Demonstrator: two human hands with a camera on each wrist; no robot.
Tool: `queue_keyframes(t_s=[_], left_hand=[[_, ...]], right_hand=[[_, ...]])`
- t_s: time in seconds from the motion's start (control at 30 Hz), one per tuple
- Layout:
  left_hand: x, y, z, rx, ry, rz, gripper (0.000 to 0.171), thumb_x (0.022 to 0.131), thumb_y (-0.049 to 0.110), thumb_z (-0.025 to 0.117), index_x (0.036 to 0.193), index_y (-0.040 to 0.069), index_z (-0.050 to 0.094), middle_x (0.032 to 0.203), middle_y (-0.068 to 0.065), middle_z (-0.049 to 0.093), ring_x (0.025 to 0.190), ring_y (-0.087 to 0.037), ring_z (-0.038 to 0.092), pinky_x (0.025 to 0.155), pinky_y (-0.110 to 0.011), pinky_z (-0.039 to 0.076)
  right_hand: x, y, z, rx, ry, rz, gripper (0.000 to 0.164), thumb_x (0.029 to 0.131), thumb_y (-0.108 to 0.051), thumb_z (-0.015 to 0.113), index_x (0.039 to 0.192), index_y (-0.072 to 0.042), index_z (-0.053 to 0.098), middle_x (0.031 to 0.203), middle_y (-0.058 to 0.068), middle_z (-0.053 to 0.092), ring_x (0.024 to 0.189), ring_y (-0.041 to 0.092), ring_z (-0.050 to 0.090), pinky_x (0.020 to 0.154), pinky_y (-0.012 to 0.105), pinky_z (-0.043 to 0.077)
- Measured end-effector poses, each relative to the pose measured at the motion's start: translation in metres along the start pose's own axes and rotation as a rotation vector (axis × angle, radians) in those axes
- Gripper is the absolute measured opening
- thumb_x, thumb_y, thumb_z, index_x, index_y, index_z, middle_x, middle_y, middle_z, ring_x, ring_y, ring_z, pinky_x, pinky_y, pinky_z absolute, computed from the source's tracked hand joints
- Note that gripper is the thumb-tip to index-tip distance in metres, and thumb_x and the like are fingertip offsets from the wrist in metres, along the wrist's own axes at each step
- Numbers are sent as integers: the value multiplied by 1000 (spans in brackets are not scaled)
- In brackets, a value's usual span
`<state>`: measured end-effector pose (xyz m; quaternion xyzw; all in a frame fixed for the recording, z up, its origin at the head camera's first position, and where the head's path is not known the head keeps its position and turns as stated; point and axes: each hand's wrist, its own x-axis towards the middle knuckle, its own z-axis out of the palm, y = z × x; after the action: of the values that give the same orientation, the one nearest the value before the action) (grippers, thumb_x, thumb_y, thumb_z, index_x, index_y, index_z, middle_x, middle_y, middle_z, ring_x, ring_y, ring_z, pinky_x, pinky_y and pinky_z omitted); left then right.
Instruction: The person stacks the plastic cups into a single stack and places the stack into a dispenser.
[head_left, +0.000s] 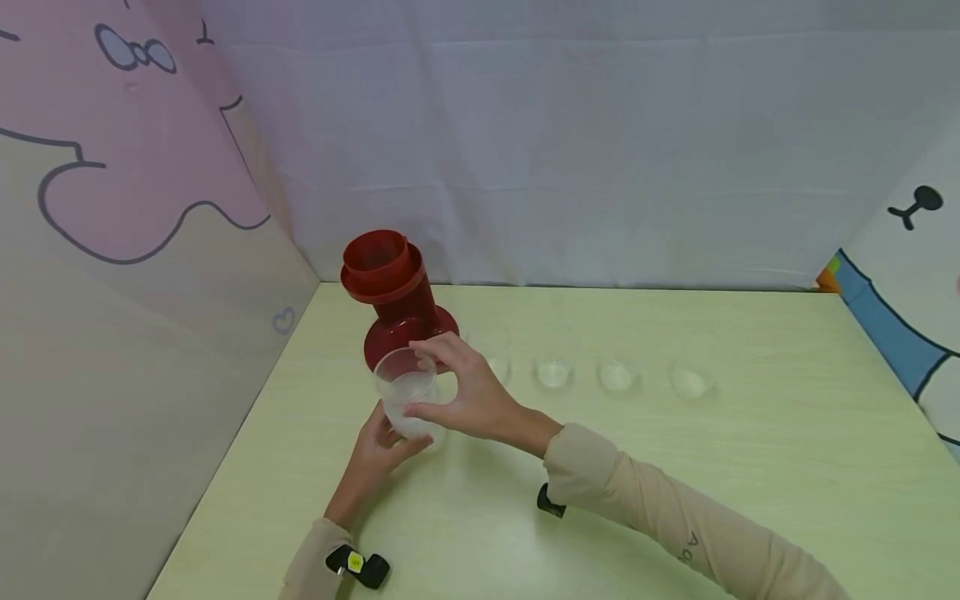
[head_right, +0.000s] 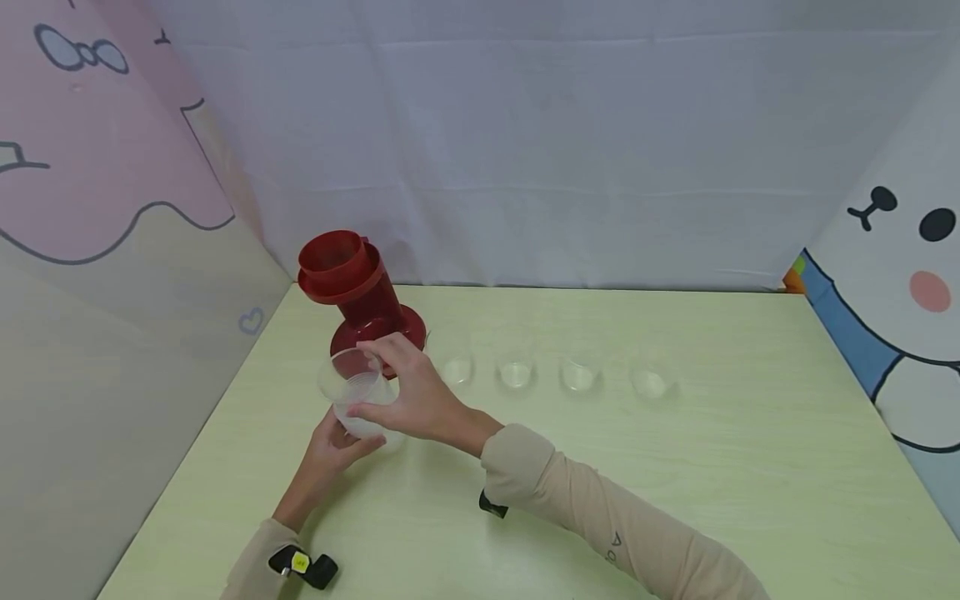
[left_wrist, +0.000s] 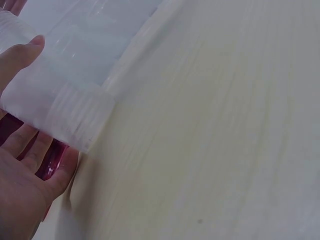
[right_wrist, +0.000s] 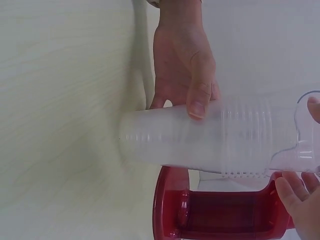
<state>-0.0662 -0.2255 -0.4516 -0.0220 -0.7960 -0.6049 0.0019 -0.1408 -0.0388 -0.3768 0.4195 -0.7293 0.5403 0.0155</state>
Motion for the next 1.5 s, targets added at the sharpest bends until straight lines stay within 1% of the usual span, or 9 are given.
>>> queue_keyframes(t_s=[0.23, 0.33, 0.57, 0.7, 0.87, 1.0, 1.13, 1.3, 1.5], left_hand=[[0, -2, 0, -22, -2, 13, 73, 82, 10, 74, 143, 14, 33, 140, -8, 44, 127, -28, 43, 101, -49, 40], [0, -2, 0, -19, 1, 12, 73, 82, 11, 74, 142, 13, 33, 139, -8, 44, 127, -28, 42, 101, -49, 40], [1, -1, 0, -13, 0, 9, 73, 82, 10, 74, 143, 14, 33, 140, -9, 43, 128, -29, 41, 101, -49, 39], [0, 1, 0, -11, -5, 0, 74, 83, 11, 73, 144, 14, 31, 141, -9, 42, 128, -30, 41, 101, -50, 39], [0, 1, 0, 2, -5, -8, 74, 83, 11, 73, 144, 12, 30, 140, -11, 42, 127, -30, 41, 100, -49, 41], [4, -13, -1, -22, 0, -9, 74, 82, 9, 73, 143, 11, 32, 140, -11, 42, 126, -30, 42, 100, -47, 41], [7, -28, -2, -33, 9, -6, 75, 81, 10, 75, 143, 17, 33, 139, -6, 42, 126, -26, 43, 100, -43, 42], [7, -32, -2, -12, 20, 17, 75, 81, 17, 76, 142, 24, 34, 138, -1, 44, 125, -24, 44, 98, -40, 44], [7, -33, -2, -14, 30, 26, 76, 80, 19, 77, 142, 27, 35, 137, 1, 45, 124, -23, 46, 96, -37, 46]], right_hand=[[-2, 3, 3, 9, -6, 3, 69, 72, -18, 83, 132, -8, 51, 120, 8, 53, 106, 13, 49, 87, 35, 52], [-2, 4, 4, 9, -9, 3, 69, 72, -18, 83, 132, -7, 51, 120, 8, 53, 107, 13, 49, 87, 35, 52], [-4, 4, 4, -9, -8, 9, 68, 72, -19, 83, 131, -7, 51, 120, 5, 53, 106, 13, 49, 88, 24, 50], [-6, 5, 4, -11, -7, 8, 68, 73, -19, 83, 131, -6, 52, 119, 5, 54, 104, 13, 49, 88, 28, 50], [-8, 7, 5, -36, -9, 4, 67, 73, -21, 83, 131, -6, 52, 119, 6, 54, 104, 15, 51, 88, 26, 49], [-10, 8, 5, -50, -11, 4, 65, 73, -22, 82, 129, -5, 54, 120, 7, 54, 105, 17, 52, 87, 25, 49], [-13, 9, 6, -46, -20, 34, 63, 74, -23, 82, 128, -4, 55, 122, 5, 54, 106, 17, 51, 87, 27, 49], [-14, 10, 8, -35, -23, 68, 60, 75, -24, 81, 126, -5, 57, 122, 3, 53, 109, 16, 50, 86, 30, 49], [-17, 14, 11, -32, -2, 68, 56, 77, -24, 79, 125, -4, 58, 121, 4, 54, 109, 15, 51, 85, 37, 51]])
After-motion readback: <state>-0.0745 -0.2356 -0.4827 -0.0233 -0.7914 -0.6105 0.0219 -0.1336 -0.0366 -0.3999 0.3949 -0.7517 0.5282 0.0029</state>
